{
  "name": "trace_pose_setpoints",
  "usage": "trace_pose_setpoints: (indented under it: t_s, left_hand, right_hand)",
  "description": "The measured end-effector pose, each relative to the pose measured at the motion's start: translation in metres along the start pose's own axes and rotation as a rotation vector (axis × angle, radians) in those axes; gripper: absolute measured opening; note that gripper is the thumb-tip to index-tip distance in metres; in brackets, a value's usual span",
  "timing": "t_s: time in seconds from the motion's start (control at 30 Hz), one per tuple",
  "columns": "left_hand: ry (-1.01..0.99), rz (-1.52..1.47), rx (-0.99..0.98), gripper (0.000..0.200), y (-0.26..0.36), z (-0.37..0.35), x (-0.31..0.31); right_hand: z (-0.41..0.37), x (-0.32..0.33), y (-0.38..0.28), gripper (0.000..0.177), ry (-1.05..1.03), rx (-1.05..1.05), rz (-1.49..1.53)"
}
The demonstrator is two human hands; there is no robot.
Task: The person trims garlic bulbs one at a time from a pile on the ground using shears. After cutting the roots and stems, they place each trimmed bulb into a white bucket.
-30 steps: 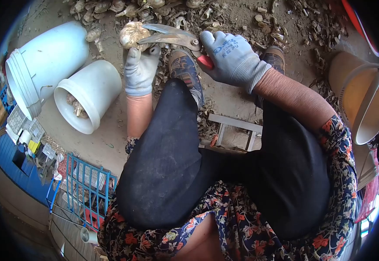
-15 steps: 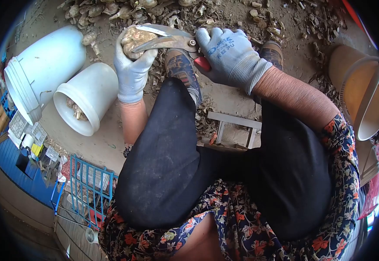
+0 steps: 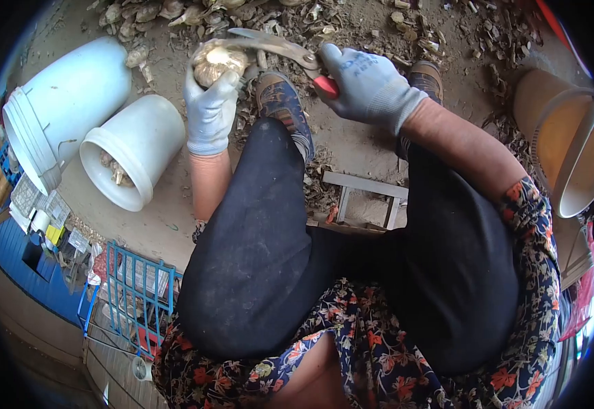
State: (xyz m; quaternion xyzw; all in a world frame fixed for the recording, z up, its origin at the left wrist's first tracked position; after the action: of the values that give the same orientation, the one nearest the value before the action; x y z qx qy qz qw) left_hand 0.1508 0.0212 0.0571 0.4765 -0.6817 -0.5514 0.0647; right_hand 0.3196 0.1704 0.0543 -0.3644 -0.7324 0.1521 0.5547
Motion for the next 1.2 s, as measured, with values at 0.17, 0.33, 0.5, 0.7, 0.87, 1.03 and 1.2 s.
trace_pose_setpoints:
  t_s: [0.17, 0.33, 0.5, 0.7, 0.87, 1.03, 1.2]
  left_hand:
    - [0.458, 0.246, -0.394, 0.051, 0.058, -0.049, 0.031]
    - [1.480, 1.072, -0.604, 0.043, 0.187, -0.125, 0.137]
    - [0.785, 1.766, -0.692, 0.034, 0.181, -0.062, 0.139]
    - [0.738, 0.697, 0.279, 0.067, 0.081, 0.148, 0.254]
    - [0.735, 0.216, 0.069, 0.059, 0.051, 0.144, 0.241]
    - [0.265, 0.134, -0.010, 0.053, 0.044, 0.065, 0.122]
    - [-0.006, 0.147, -0.068, 0.077, 0.041, 0.017, 0.044]
  right_hand:
    - [0.001, -0.001, 0.000, 0.028, 0.009, 0.021, 0.118]
    - [-0.004, -0.001, 0.009, 0.026, -0.016, -0.084, 0.163]
    - [-0.002, -0.006, 0.005, 0.032, -0.231, -0.182, 0.124]
    - [0.002, -0.007, 0.004, 0.033, -0.220, -0.186, 0.120]
    - [0.008, -0.008, -0.003, 0.035, -0.309, -0.189, 0.127]
    - [0.021, -0.005, -0.011, 0.032, -0.048, -0.020, 0.023]
    - [0.035, 0.018, -0.035, 0.037, 0.146, 0.048, -0.147]
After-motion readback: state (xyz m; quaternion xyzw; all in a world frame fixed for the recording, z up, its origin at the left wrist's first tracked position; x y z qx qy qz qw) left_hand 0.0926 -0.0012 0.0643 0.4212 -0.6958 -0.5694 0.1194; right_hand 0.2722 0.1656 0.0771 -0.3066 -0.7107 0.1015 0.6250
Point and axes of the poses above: each hand's wrist, its own z-axis towards the middle knuckle, its own x-axis out of the back of the hand, y = z × x, the point moved 3 cm from there along z, towards the middle knuckle, and after that the axes turned 4 degrees about -z, right-handed, at the moved point
